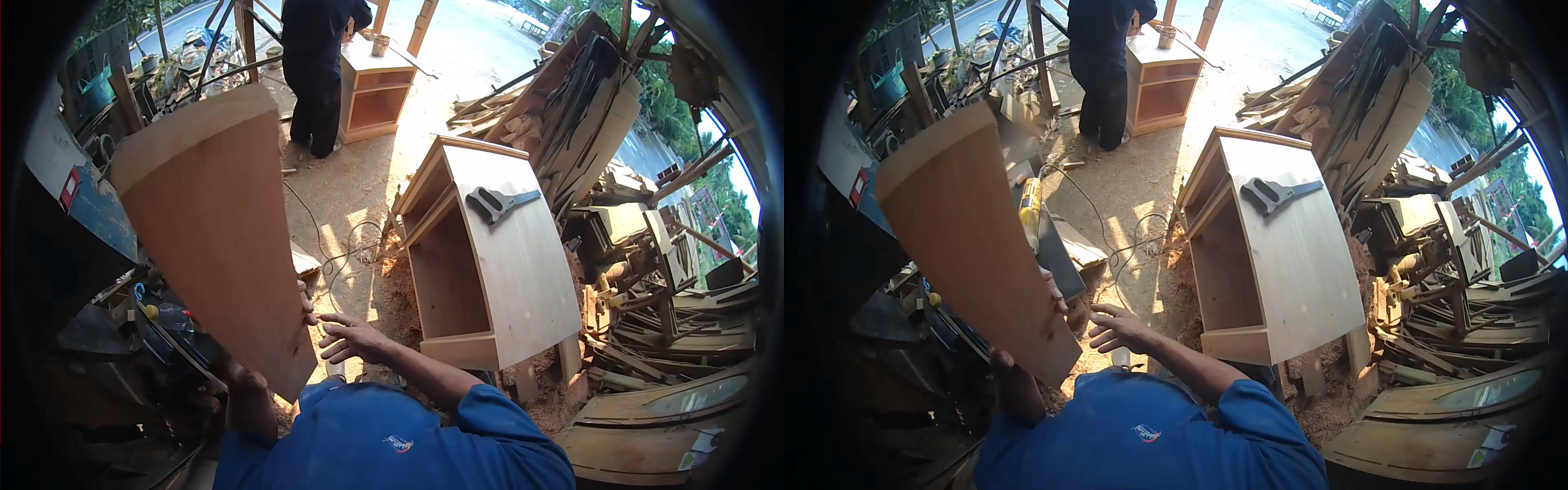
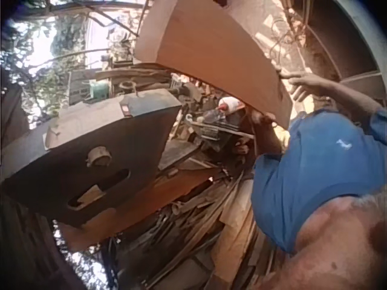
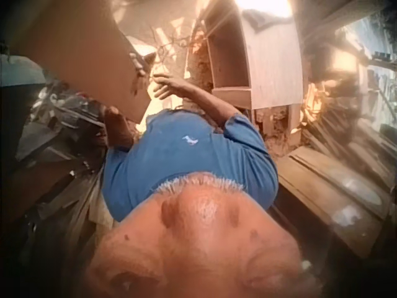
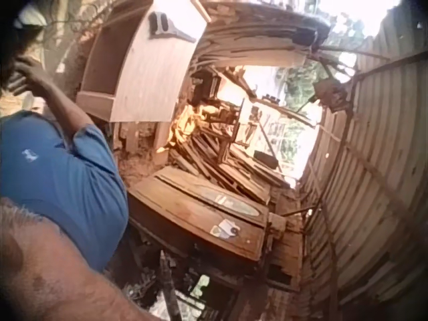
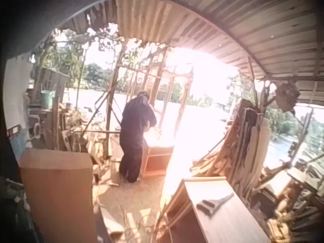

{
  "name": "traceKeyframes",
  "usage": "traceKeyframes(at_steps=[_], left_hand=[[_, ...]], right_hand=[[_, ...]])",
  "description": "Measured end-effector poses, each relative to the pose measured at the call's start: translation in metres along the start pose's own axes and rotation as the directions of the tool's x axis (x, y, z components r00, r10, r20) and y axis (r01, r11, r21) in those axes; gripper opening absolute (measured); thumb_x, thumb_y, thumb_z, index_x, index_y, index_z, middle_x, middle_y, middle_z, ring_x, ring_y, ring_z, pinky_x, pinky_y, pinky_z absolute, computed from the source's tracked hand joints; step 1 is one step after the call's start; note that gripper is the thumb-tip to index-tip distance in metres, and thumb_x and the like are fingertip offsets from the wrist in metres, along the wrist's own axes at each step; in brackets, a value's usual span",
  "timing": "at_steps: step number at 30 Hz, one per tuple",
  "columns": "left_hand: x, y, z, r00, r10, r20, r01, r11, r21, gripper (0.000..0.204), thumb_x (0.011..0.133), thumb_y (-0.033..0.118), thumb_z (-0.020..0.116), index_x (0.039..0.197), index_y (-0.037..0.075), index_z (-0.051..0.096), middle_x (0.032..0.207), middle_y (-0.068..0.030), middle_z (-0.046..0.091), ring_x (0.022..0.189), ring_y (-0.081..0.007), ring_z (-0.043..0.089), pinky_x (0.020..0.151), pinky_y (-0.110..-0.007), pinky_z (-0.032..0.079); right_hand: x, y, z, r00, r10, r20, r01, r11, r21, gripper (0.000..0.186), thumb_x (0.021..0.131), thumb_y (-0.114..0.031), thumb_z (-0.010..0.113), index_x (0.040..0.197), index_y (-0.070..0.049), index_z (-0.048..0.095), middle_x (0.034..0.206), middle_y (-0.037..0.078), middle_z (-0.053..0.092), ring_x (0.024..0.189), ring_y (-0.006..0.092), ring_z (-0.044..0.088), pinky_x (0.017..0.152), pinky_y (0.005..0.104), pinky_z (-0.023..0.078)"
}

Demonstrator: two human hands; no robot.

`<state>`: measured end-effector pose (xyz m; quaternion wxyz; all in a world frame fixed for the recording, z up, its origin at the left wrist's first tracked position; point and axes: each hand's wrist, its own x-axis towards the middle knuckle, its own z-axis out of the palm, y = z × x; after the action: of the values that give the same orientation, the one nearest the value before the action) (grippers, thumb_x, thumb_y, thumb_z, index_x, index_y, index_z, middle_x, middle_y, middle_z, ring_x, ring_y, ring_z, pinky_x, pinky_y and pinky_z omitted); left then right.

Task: The person constructs a wooden cabinet by manually sawing a notch into a wood panel, applying wood glue to a smaller piece of wood, and attaching it to the main structure.

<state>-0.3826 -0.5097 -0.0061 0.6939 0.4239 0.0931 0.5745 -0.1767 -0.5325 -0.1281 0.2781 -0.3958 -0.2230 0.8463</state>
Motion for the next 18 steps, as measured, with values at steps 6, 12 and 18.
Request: traceKeyframes(at_steps=[6,12,18], left_hand=[[-0.092,0.048,-0.032,0.963,0.100,-0.252,-0.058,0.984,0.171,0.114,0.061,0.049,0.095,0.146,-0.005,0.041,0.129,-0.0222,0.055,0.117,-0.0323,0.058,0.099,-0.047,0.050],[-0.174,0.087,-0.016,0.862,0.176,-0.476,0.009,0.932,0.362,0.116,0.062,0.051,0.093,0.146,-0.006,0.038,0.130,-0.0207,0.052,0.117,-0.0305,0.056,0.101,-0.045,0.048],[-0.222,0.101,0.005,0.769,0.236,-0.594,0.062,0.897,0.437,0.118,0.062,0.052,0.092,0.147,-0.007,0.035,0.130,-0.0192,0.050,0.118,-0.0286,0.053,0.103,-0.044,0.046]], right_hand=[[0.136,0.047,0.078,0.932,0.309,0.191,-0.359,0.864,0.353,0.129,0.086,-0.073,0.066,0.160,-0.002,-0.013,0.149,0.037,0.036,0.121,0.0453,0.061,0.097,0.0579,0.054],[0.185,0.078,0.127,0.891,0.366,0.268,-0.449,0.631,0.632,0.136,0.085,-0.075,0.063,0.155,0.001,-0.026,0.157,0.038,0.021,0.127,0.0472,0.058,0.099,0.0622,0.053],[0.200,0.071,0.160,0.922,0.315,0.225,-0.360,0.489,0.794,0.125,0.088,-0.071,0.064,0.158,0.001,-0.010,0.154,0.035,0.028,0.135,0.0482,0.049,0.105,0.0637,0.048]])
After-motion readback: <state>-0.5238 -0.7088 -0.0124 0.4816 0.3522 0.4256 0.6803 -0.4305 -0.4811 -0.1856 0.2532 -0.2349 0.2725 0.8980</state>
